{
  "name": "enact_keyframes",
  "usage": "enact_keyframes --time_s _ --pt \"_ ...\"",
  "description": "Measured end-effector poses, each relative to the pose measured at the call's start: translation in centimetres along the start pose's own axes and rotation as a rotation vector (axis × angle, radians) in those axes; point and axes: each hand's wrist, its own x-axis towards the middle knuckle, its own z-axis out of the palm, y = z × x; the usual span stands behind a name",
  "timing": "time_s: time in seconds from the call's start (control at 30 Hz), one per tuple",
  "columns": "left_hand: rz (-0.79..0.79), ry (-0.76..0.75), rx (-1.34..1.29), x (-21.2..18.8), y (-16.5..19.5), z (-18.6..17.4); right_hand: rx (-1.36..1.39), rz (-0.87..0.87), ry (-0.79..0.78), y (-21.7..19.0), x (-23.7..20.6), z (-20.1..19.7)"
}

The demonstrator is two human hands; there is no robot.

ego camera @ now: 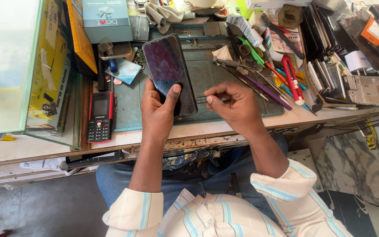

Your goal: The person reassembles a smartphone by placing the back cover over the internal components and pressing it into place. Then the person uses a purple toothbrush to clean the screen and edges of the phone. Finally, the person removes the battery from a red feature phone using a small metal tool.

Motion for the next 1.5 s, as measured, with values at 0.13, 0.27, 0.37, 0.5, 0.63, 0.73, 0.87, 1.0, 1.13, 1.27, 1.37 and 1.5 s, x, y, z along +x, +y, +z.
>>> enact_keyframes --time_s 0.13,0.27,0.37,0.5,0.63,0.73,0.87,1.0,1.13,1.27,1.37,1.5 --pt "-0.003 0.010 0.048 -0.1 0.3 0.1 -0.052 -0.049 -0.004 -0.5 -0.2 0.1" --pt "0.009 0.010 0.041 -0.1 0.5 0.3 -0.081 -0.053 0.023 -0.9 -0.3 0.1" --pt "-0.019 0.042 0.156 -0.1 0.8 0.4 -0.086 -0.061 0.010 -1.1 -0.2 0.3" --pt "-0.082 0.069 0.162 -0.2 1.0 0.4 -0.087 -0.060 -0.029 -1.4 -0.3 0.3" --pt "-0.012 0.071 0.348 -0.2 0.7 0.4 -0.150 0.061 -0.060 -1.1 -0.2 0.1" --pt "-0.008 0.065 0.322 -0.3 0.2 0.4 -0.054 0.110 -0.076 -0.4 0.1 0.4" --pt "0.172 0.037 0.265 -0.3 0.0 0.2 0.115 0.172 -0.080 0.2 0.2 0.0" --pt "0.031 0.071 0.251 -0.3 0.1 0.2 0.213 0.232 -0.060 0.6 0.1 -0.7" --pt "-0.005 0.071 0.266 -0.3 0.3 0.3 0.246 0.225 -0.088 1.1 0.2 -0.4" --pt "-0.004 0.067 0.235 -0.5 0.4 0.2 0.226 0.221 -0.082 1.6 0.2 0.3" --pt "0.055 0.026 0.231 -0.4 0.3 0.2 0.225 0.227 -0.076 1.7 0.2 0.5" --pt "-0.028 0.065 0.281 -0.4 0.4 0.2 0.239 0.223 -0.077 1.8 0.2 0.6"
